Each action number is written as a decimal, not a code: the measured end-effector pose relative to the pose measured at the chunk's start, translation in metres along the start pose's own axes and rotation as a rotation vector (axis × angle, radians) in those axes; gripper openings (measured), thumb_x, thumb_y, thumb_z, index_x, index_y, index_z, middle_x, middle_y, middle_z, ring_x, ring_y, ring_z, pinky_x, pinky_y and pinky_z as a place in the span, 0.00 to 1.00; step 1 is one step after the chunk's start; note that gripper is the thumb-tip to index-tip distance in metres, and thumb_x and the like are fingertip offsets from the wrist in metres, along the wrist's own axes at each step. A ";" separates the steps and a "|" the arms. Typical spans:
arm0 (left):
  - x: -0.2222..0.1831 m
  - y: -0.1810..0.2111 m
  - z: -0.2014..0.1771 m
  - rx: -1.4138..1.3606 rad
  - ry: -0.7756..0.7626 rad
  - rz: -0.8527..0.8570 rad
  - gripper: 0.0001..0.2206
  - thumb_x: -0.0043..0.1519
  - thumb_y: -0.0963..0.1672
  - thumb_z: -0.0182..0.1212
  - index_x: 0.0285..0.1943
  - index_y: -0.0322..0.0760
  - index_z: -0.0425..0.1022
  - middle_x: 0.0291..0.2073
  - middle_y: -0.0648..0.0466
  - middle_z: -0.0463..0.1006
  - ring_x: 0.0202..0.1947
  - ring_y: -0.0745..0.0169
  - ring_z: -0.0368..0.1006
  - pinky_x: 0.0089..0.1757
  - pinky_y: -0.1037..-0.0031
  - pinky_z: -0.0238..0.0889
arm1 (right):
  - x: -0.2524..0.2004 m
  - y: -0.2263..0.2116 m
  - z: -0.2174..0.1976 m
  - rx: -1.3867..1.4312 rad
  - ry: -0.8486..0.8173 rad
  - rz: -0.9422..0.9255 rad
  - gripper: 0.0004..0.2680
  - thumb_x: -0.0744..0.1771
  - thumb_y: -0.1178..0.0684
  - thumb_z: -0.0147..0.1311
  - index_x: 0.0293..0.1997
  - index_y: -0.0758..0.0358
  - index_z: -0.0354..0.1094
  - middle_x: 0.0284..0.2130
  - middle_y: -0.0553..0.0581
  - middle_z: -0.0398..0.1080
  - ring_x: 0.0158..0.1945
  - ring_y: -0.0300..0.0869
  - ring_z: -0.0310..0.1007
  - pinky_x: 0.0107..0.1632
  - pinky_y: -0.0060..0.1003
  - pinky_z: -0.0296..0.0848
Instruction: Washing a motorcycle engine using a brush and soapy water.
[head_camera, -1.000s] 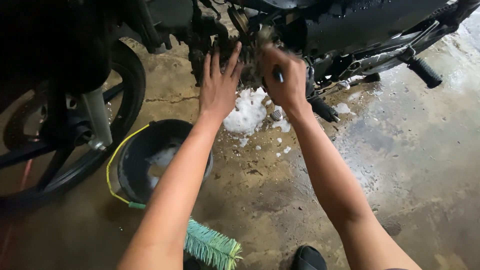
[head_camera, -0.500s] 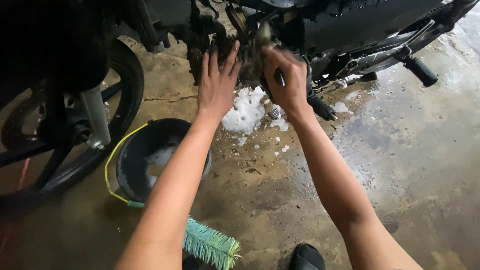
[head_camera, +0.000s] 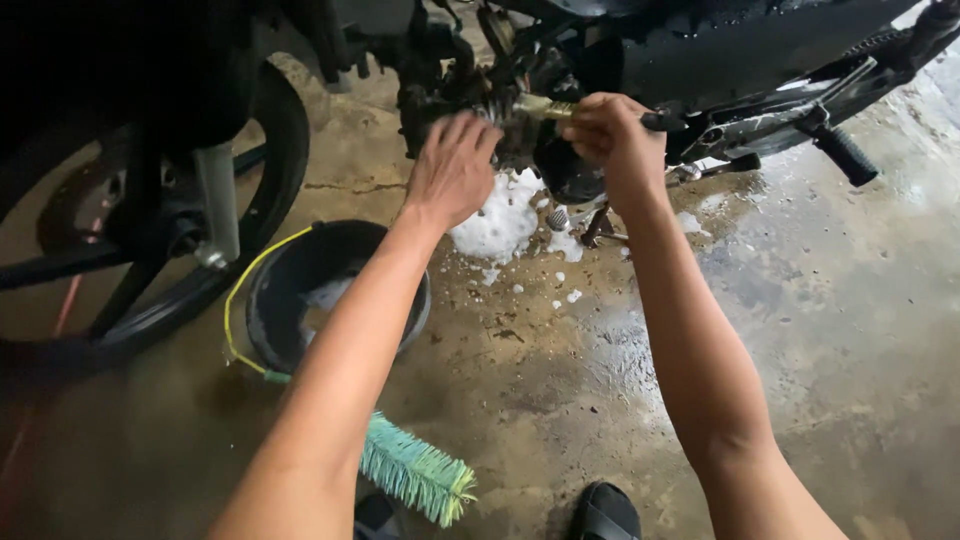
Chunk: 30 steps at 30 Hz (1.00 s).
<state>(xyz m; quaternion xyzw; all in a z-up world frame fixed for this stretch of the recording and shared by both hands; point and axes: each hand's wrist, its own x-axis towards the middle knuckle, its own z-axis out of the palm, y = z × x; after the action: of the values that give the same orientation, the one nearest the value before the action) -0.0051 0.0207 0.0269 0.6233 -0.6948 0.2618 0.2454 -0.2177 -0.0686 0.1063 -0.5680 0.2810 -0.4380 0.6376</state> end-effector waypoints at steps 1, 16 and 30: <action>-0.001 0.002 -0.007 0.005 0.001 -0.007 0.16 0.60 0.41 0.56 0.57 0.31 0.73 0.55 0.45 0.74 0.58 0.45 0.66 0.58 0.55 0.57 | 0.005 0.002 -0.003 -0.001 -0.008 0.001 0.06 0.69 0.55 0.46 0.42 0.61 0.71 0.33 0.55 0.78 0.38 0.39 0.81 0.41 0.28 0.74; -0.093 -0.083 0.012 -0.166 -1.025 -0.552 0.11 0.53 0.44 0.61 0.41 0.35 0.83 0.37 0.45 0.83 0.34 0.40 0.75 0.38 0.53 0.69 | 0.014 0.044 0.037 0.461 -0.236 0.367 0.12 0.69 0.51 0.50 0.52 0.70 0.69 0.33 0.61 0.77 0.27 0.36 0.75 0.29 0.23 0.74; -0.243 -0.172 0.041 0.037 -1.203 -0.837 0.31 0.50 0.61 0.56 0.54 0.43 0.82 0.55 0.46 0.81 0.58 0.41 0.75 0.52 0.44 0.71 | -0.050 0.159 0.165 -0.922 -0.649 -0.027 0.09 0.60 0.41 0.67 0.43 0.34 0.81 0.34 0.53 0.79 0.40 0.53 0.81 0.46 0.46 0.79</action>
<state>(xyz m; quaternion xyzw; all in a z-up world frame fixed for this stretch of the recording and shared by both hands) 0.1906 0.1579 -0.1554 0.8765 -0.4087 -0.2296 -0.1094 -0.0617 0.0498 -0.0222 -0.8971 0.2253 -0.0808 0.3713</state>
